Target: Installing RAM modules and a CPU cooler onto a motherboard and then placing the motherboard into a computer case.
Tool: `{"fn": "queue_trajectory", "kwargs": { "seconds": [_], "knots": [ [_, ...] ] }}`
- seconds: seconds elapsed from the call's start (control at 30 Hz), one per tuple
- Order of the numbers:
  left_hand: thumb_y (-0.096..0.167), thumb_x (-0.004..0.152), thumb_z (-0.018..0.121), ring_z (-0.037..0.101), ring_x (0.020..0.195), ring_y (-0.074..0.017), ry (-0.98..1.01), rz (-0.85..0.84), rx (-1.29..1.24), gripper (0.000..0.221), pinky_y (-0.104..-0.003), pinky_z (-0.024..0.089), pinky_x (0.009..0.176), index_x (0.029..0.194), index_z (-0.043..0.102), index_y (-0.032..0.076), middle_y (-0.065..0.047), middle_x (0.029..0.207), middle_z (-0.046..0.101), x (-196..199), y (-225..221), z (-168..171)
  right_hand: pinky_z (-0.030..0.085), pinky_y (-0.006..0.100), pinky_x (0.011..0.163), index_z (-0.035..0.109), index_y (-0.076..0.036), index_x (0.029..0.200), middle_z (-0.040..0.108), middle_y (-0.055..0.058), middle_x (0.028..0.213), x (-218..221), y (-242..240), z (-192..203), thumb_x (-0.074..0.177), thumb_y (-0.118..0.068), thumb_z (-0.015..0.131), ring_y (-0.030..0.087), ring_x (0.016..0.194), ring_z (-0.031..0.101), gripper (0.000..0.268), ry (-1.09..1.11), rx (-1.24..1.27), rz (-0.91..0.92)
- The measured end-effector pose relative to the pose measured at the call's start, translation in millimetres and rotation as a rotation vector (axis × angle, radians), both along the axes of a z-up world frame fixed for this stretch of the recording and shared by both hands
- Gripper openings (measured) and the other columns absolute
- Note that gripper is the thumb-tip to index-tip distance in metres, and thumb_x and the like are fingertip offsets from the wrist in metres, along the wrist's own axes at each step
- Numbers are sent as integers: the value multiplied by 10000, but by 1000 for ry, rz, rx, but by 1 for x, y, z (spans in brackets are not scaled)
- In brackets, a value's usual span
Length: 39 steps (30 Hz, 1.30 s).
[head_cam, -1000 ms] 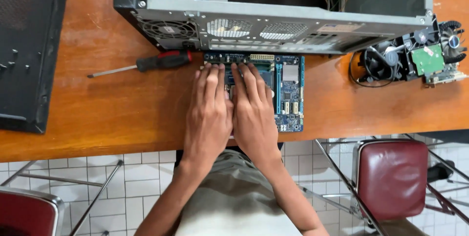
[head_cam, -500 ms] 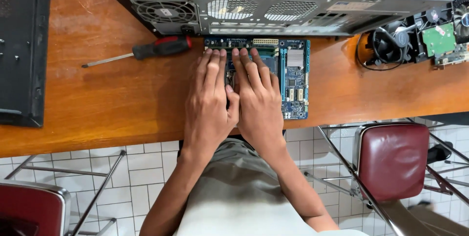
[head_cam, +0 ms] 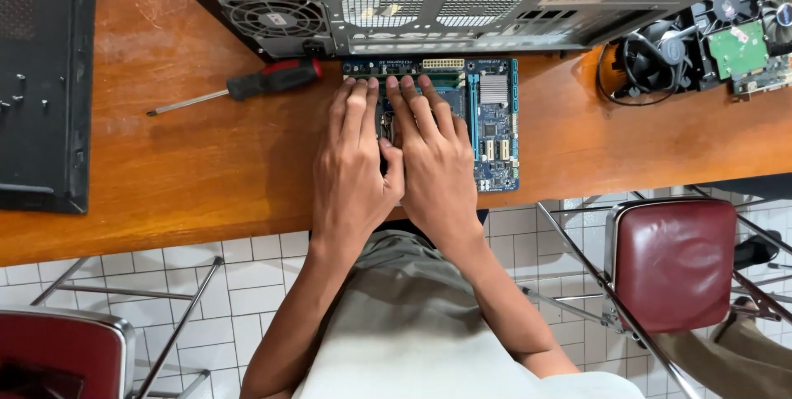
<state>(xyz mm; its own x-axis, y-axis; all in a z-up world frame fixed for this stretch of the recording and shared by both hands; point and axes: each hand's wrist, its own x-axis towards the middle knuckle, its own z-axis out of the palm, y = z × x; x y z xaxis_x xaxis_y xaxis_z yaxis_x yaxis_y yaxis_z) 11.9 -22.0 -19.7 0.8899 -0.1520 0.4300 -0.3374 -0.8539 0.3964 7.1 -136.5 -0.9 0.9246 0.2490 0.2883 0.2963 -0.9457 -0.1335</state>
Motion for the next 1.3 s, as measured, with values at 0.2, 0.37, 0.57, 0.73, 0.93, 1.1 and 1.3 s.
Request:
{"fn": "queue_trajectory", "kwargs": {
  "seconds": [0.2,0.37,0.57,0.73,0.93,1.1,1.3],
  "knots": [
    [89,791,549,535,1331,-325,16,14,-16,586,-467,421,1149,1347,615,-86,-169,1325,596,-1,0,3,504,389,962,544,-93,1493,564,57,1405,-1,1,8,1067,-368,511,256,1371,507,508,19,-5,3],
    [95,815,557,532,1332,-332,56,-15,-110,590,-470,417,1143,1382,596,-63,-167,1341,578,1,3,4,531,364,937,599,-88,1439,602,61,1354,1,6,17,1090,-186,531,253,1345,543,369,-26,15,-23],
    [27,897,521,426,1465,-382,147,-11,-373,662,-487,242,1279,1553,437,2,-215,1502,464,-1,18,31,511,490,1076,555,24,1422,601,196,1311,10,-16,32,998,149,513,398,1294,590,444,142,682,32],
    [21,1028,569,540,1404,-344,256,58,-310,540,-429,504,1172,1539,396,53,-180,1546,449,-7,41,41,389,405,1262,424,-24,1513,518,175,1506,7,-67,29,1035,162,546,311,1426,489,528,92,545,-47],
    [78,1040,630,538,1395,-330,300,14,-232,536,-381,516,1176,1521,412,-9,-196,1568,434,-10,29,28,492,401,1119,426,-49,1518,517,177,1445,-3,-84,22,1122,25,549,291,1325,530,422,103,554,-1],
    [280,1061,627,620,1329,-327,274,54,-83,605,-497,522,1057,1558,395,23,-162,1583,432,-11,2,26,384,475,1217,443,-3,1490,507,210,1490,2,-42,33,1117,-31,476,379,1422,494,375,185,548,33],
    [131,1090,401,393,1489,-354,206,17,29,490,-476,283,1296,1527,390,-92,-201,1537,428,-10,-17,20,286,435,1315,325,-5,1590,395,157,1640,11,-20,15,1084,-42,468,290,1544,378,527,198,204,273]
  ]
}}
